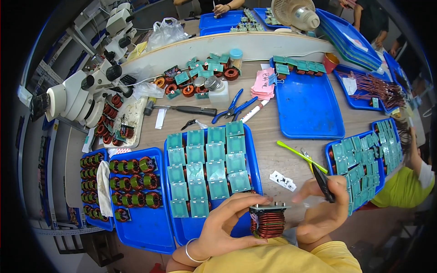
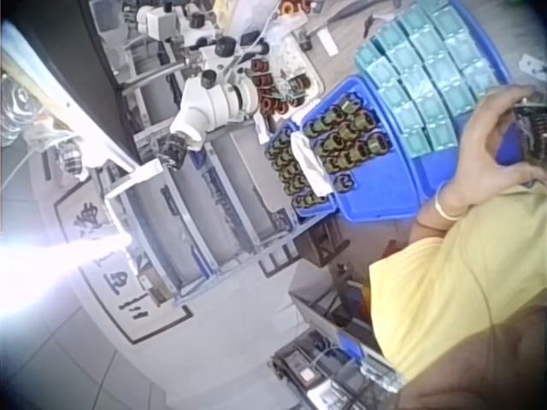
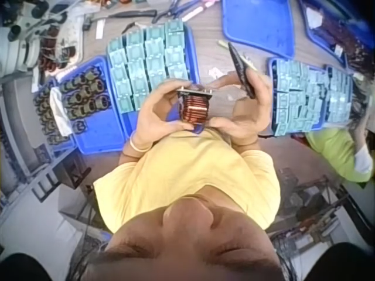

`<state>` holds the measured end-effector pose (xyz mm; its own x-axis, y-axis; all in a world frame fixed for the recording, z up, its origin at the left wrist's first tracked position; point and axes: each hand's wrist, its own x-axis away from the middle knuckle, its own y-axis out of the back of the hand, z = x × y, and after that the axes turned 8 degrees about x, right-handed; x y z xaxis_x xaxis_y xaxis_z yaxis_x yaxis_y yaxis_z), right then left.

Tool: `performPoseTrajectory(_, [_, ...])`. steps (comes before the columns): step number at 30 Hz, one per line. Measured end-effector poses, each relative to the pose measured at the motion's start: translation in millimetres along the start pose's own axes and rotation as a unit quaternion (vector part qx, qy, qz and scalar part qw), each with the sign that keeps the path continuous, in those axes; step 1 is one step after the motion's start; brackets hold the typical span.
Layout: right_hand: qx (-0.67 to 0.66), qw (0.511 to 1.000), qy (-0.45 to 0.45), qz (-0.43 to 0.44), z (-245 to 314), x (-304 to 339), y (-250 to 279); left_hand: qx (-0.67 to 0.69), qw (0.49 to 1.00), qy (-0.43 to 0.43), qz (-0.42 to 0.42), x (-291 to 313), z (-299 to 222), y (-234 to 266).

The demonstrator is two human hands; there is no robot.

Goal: The worker is assembling wire coils onto transformer cores and trimming the wires using pliers at an assembly workbench.

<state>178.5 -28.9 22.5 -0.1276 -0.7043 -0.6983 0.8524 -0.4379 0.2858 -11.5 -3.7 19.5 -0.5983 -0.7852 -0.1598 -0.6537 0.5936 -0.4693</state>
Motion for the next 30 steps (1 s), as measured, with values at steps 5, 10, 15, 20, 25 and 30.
performPoseTrajectory(5, [-0.127, 0.992, -0.004, 0.002, 7.1, -7.4, 12.9, -0.103, 0.994, -0.026, -0.032, -0.6, -1.4, -1.1])
performPoseTrajectory(10, [-0.095, 0.99, 0.005, 0.105, 16.8, -17.4, 16.0, -0.141, 0.987, -0.063, -0.049, -0.1, 2.1, 0.2])
performPoseTrajectory(15, [-0.033, 0.988, 0.03, 0.145, 22.0, -19.9, 13.1, -0.215, 0.972, -0.084, -0.05, 0.8, 0.9, 0.9])
performPoseTrajectory(20, [-0.016, 0.988, 0.044, 0.145, 23.1, -21.5, 11.8, -0.251, 0.96, -0.108, -0.059, -0.2, -0.5, -1.9])
performPoseTrajectory(25, [-0.013, 0.987, 0.05, 0.154, 21.1, -19.8, 9.3, -0.296, 0.947, -0.104, -0.064, 3.5, -0.8, 0.4])
performPoseTrajectory(30, [-0.01, 0.987, 0.048, 0.156, 22.0, -20.6, 8.4, -0.302, 0.946, -0.102, -0.062, 4.5, -0.8, 1.0])
